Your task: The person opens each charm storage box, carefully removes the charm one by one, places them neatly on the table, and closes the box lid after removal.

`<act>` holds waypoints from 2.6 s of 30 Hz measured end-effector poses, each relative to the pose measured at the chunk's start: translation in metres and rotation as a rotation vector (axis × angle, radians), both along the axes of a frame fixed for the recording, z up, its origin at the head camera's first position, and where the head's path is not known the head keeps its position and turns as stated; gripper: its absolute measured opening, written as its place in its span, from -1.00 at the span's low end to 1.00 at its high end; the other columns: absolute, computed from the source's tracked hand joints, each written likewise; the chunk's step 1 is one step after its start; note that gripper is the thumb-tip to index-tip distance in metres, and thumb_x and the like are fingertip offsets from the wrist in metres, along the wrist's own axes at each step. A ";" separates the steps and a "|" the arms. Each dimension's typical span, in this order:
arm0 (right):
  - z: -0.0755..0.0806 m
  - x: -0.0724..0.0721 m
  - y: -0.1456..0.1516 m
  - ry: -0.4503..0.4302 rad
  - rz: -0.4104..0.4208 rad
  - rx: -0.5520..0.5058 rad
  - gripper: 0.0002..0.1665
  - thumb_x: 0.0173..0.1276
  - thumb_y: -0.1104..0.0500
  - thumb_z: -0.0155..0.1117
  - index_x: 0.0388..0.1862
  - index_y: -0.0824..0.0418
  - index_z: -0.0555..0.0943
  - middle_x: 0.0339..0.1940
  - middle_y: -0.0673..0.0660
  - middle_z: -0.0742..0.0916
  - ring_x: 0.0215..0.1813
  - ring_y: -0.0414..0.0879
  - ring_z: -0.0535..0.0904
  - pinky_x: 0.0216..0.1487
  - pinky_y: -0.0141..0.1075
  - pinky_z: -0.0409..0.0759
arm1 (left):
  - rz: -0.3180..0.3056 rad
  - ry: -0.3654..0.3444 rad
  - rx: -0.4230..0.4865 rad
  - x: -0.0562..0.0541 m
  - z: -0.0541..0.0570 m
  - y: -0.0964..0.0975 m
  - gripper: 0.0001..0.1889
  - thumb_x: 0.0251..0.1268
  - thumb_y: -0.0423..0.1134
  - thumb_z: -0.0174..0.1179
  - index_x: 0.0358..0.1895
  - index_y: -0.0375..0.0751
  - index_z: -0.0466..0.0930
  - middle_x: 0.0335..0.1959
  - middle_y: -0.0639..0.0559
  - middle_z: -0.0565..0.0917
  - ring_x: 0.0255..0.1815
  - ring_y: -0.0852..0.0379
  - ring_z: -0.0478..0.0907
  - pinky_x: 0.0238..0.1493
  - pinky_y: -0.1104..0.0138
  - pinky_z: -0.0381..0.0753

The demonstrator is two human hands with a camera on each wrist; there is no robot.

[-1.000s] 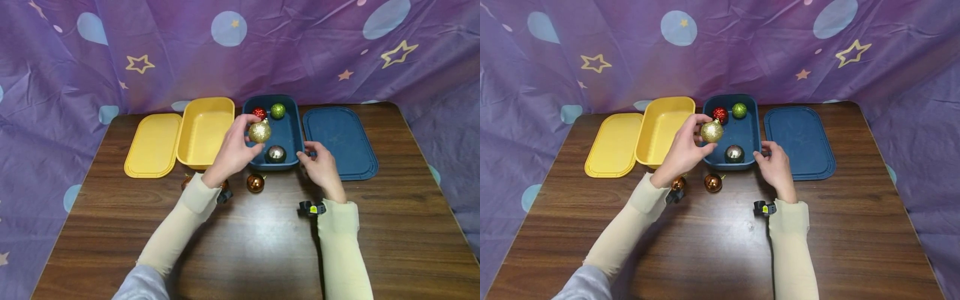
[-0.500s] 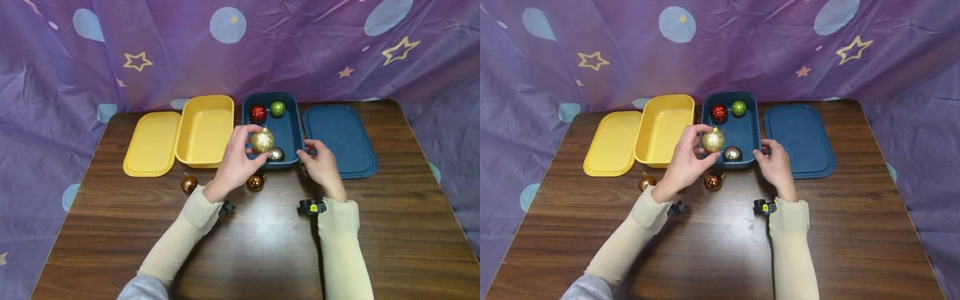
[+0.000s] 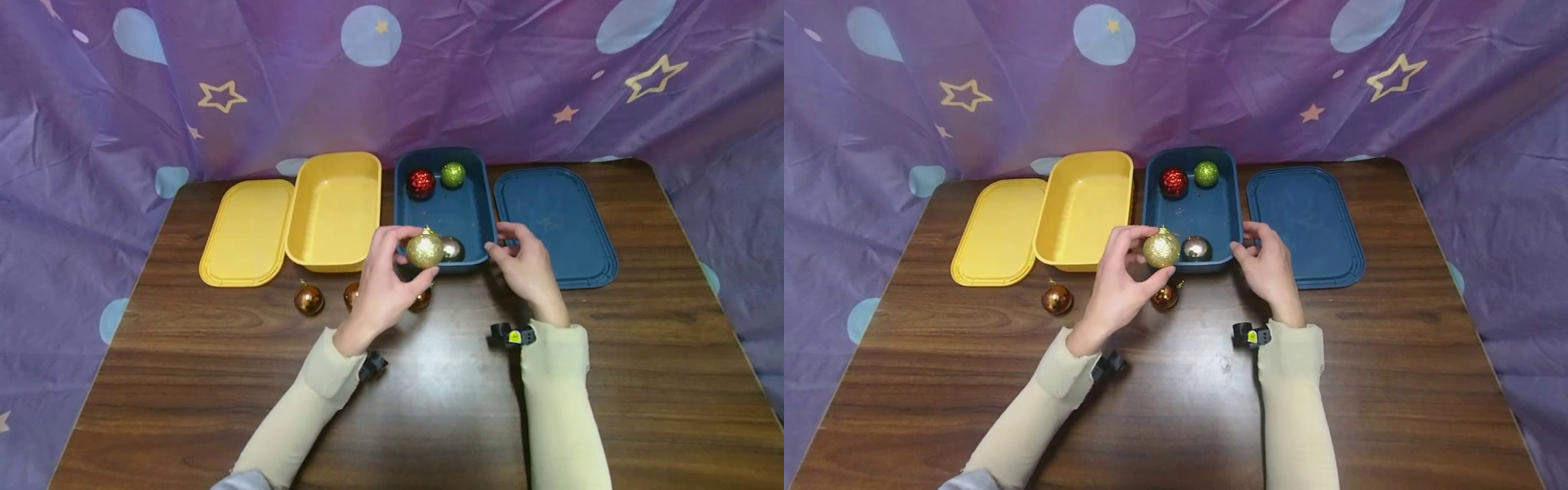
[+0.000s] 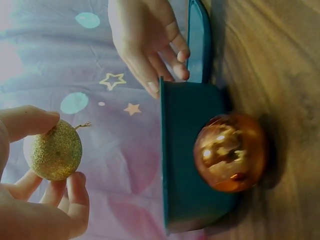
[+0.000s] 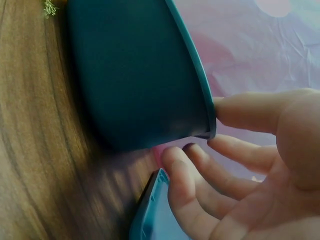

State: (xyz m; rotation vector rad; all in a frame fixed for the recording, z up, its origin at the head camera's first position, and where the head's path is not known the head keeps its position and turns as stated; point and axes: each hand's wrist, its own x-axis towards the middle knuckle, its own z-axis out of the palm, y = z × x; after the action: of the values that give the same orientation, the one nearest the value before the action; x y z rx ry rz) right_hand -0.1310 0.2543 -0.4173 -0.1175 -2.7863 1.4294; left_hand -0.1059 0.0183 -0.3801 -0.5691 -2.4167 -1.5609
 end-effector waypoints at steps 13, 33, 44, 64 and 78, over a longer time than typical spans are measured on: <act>0.001 -0.001 0.005 -0.024 0.063 0.001 -0.39 0.44 0.05 0.13 0.40 0.24 0.33 0.26 0.35 0.53 0.13 0.24 0.55 0.05 0.05 0.54 | -0.046 -0.055 0.007 0.016 -0.017 0.006 -0.43 -0.03 -0.39 0.43 0.13 -0.30 0.44 0.00 -0.18 0.48 -0.11 -0.03 0.55 -0.08 0.17 0.68; -0.001 -0.001 0.007 0.009 0.078 0.011 -0.44 0.43 0.07 0.13 0.35 0.24 0.38 0.23 0.34 0.56 0.09 0.22 0.58 -0.06 -0.08 0.54 | -0.058 -0.006 -0.094 0.035 -0.037 0.031 -0.45 -0.04 -0.35 0.44 0.09 -0.24 0.46 0.04 -0.12 0.45 -0.23 0.11 0.54 -0.16 0.31 0.68; 0.001 -0.001 0.006 0.007 0.092 0.023 -0.45 0.43 0.09 0.14 0.35 0.25 0.39 0.22 0.33 0.56 0.09 0.22 0.59 -0.08 -0.06 0.55 | 0.004 -0.047 -0.243 0.044 -0.045 0.044 -0.48 0.03 -0.25 0.44 0.09 -0.22 0.46 -0.01 -0.08 0.48 -0.11 0.10 0.50 -0.06 0.37 0.60; 0.002 0.000 0.007 0.002 0.112 0.023 -0.47 0.44 0.13 0.12 0.34 0.26 0.40 0.23 0.33 0.54 0.08 0.22 0.58 -0.08 -0.06 0.55 | -0.058 -0.221 -0.334 0.048 -0.053 0.055 -0.55 0.20 -0.23 0.32 0.12 -0.26 0.43 -0.06 -0.10 0.51 -0.28 0.18 0.56 -0.30 0.64 0.51; 0.000 -0.001 0.006 0.013 0.108 0.036 -0.47 0.43 0.12 0.15 0.32 0.26 0.41 0.15 0.32 0.58 0.06 0.20 0.59 -0.09 -0.09 0.53 | -0.082 -0.302 -0.347 0.040 -0.055 0.063 -0.56 0.24 -0.23 0.28 0.12 -0.29 0.40 -0.07 -0.16 0.51 -0.32 0.15 0.59 -0.35 0.62 0.50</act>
State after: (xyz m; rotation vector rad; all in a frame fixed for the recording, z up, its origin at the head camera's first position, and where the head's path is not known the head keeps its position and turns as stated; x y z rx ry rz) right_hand -0.1319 0.2608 -0.4168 0.0428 -2.8463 1.3942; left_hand -0.0663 0.0813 -0.4347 -0.5287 -2.9595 -1.3447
